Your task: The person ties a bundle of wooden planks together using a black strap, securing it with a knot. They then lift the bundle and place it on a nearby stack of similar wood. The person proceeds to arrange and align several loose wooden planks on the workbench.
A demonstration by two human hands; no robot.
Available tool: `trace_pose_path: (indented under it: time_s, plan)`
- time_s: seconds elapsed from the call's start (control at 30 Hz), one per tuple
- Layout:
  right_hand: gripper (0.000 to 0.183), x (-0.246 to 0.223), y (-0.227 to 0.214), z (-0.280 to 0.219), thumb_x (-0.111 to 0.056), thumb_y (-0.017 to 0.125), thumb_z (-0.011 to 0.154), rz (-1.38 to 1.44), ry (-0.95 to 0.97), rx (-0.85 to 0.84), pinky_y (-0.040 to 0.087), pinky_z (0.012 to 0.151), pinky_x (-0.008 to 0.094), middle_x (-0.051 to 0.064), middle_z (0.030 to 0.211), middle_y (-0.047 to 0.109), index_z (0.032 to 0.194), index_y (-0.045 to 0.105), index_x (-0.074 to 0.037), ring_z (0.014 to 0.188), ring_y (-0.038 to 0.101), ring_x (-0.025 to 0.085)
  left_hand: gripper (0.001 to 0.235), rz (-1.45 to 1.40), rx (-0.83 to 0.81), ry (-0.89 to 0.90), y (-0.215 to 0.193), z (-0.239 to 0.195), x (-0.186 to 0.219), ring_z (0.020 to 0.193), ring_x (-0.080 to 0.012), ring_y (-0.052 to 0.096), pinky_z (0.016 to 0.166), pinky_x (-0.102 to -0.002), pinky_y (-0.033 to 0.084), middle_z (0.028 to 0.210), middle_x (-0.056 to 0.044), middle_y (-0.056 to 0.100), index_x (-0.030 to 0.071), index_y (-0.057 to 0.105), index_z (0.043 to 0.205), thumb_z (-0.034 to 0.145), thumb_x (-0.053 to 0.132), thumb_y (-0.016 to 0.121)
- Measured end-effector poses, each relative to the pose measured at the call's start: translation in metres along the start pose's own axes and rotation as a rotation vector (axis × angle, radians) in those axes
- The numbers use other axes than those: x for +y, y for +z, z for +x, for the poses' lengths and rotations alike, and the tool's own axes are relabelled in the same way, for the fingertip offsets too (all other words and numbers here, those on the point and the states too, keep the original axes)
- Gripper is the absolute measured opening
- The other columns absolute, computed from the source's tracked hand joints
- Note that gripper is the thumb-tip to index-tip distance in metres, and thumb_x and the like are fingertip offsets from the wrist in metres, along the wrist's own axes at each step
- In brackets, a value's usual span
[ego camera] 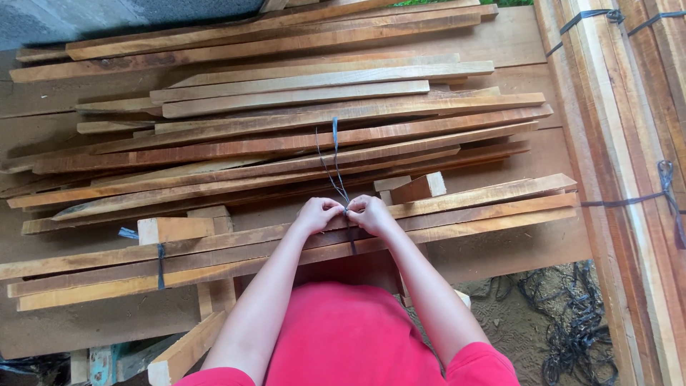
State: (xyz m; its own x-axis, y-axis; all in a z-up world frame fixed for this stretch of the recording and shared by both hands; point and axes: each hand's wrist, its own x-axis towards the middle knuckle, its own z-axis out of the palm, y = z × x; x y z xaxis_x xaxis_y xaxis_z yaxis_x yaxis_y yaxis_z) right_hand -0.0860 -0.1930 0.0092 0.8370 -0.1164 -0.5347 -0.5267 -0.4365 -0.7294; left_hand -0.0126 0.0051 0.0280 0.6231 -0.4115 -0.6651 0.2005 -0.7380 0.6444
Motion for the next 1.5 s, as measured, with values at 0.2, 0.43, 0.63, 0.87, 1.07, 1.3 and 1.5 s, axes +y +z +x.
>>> trace_pose_path:
  time_s: [0.2, 0.43, 0.63, 0.87, 1.07, 1.3, 1.5]
  plan:
    - [0.036, -0.031, -0.006, -0.024, -0.007, 0.082, 0.078, -0.056, -0.439, 0.214, 0.065, 0.072, 0.041, 0.002, 0.112, 0.071, 0.112, 0.077, -0.018, 0.089, 0.074, 0.026, 0.026, -0.061, -0.004, 0.032, 0.004, 0.006, -0.006, 0.117, -0.0264, 0.07, 0.098, -0.04, 0.053, 0.108, -0.002, 0.08, 0.027, 0.081, 0.108, 0.09, 0.041, 0.069]
    - [0.014, -0.04, -0.007, -0.038, -0.013, 0.07, 0.093, -0.065, -0.51, 0.249, 0.061, 0.08, 0.036, -0.003, 0.106, 0.074, 0.1, 0.08, -0.019, 0.097, 0.074, 0.023, 0.023, -0.028, -0.043, 0.04, 0.009, 0.027, -0.022, 0.114, -0.0234, 0.071, 0.096, -0.038, 0.054, 0.105, 0.003, 0.08, 0.031, 0.081, 0.108, 0.09, 0.038, 0.069]
    - [0.016, -0.046, -0.009, -0.052, -0.007, 0.067, 0.091, -0.02, -0.532, 0.266, 0.059, 0.086, 0.038, -0.003, 0.114, 0.074, 0.098, 0.079, -0.016, 0.103, 0.073, 0.025, 0.019, 0.06, -0.02, 0.069, -0.006, 0.023, -0.006, 0.112, -0.0265, 0.071, 0.096, -0.04, 0.056, 0.104, 0.0, 0.08, 0.031, 0.083, 0.103, 0.091, 0.037, 0.07]
    - [0.012, -0.036, -0.009, -0.065, -0.006, 0.068, 0.091, -0.128, -0.733, 0.313, 0.058, 0.087, 0.039, 0.003, 0.107, 0.076, 0.095, 0.078, -0.012, 0.098, 0.072, 0.029, 0.018, 0.315, 0.055, 0.037, -0.021, 0.015, 0.013, 0.104, -0.0207, 0.074, 0.093, -0.04, 0.058, 0.089, 0.012, 0.079, 0.037, 0.081, 0.103, 0.093, 0.038, 0.066]
    - [0.011, -0.032, -0.008, -0.074, -0.005, 0.066, 0.094, -0.138, -0.755, 0.311, 0.058, 0.088, 0.039, 0.005, 0.102, 0.076, 0.096, 0.075, -0.01, 0.096, 0.073, 0.029, 0.018, 0.367, 0.078, 0.096, -0.022, 0.013, 0.015, 0.102, -0.0245, 0.074, 0.092, -0.043, 0.058, 0.089, 0.01, 0.079, 0.034, 0.081, 0.1, 0.095, 0.036, 0.064]
    - [0.007, -0.04, 0.0, -0.07, -0.007, 0.066, 0.087, -0.303, -0.693, 0.387, 0.058, 0.08, 0.037, 0.005, 0.093, 0.064, 0.093, 0.066, -0.011, 0.088, 0.068, 0.027, 0.018, -0.114, 0.021, -0.029, 0.007, 0.063, -0.046, 0.082, -0.0099, 0.074, 0.079, -0.029, 0.055, 0.081, 0.011, 0.079, 0.028, 0.08, 0.098, 0.086, 0.039, 0.071]
    - [0.019, -0.038, 0.005, -0.067, -0.026, 0.075, 0.081, -0.469, -0.512, 0.384, 0.059, 0.074, 0.035, 0.004, 0.084, 0.059, 0.081, 0.065, -0.01, 0.084, 0.066, 0.025, 0.024, -0.401, -0.009, -0.182, -0.009, 0.039, -0.014, 0.083, -0.0094, 0.068, 0.074, -0.024, 0.043, 0.087, 0.009, 0.079, 0.02, 0.079, 0.104, 0.089, 0.036, 0.07]
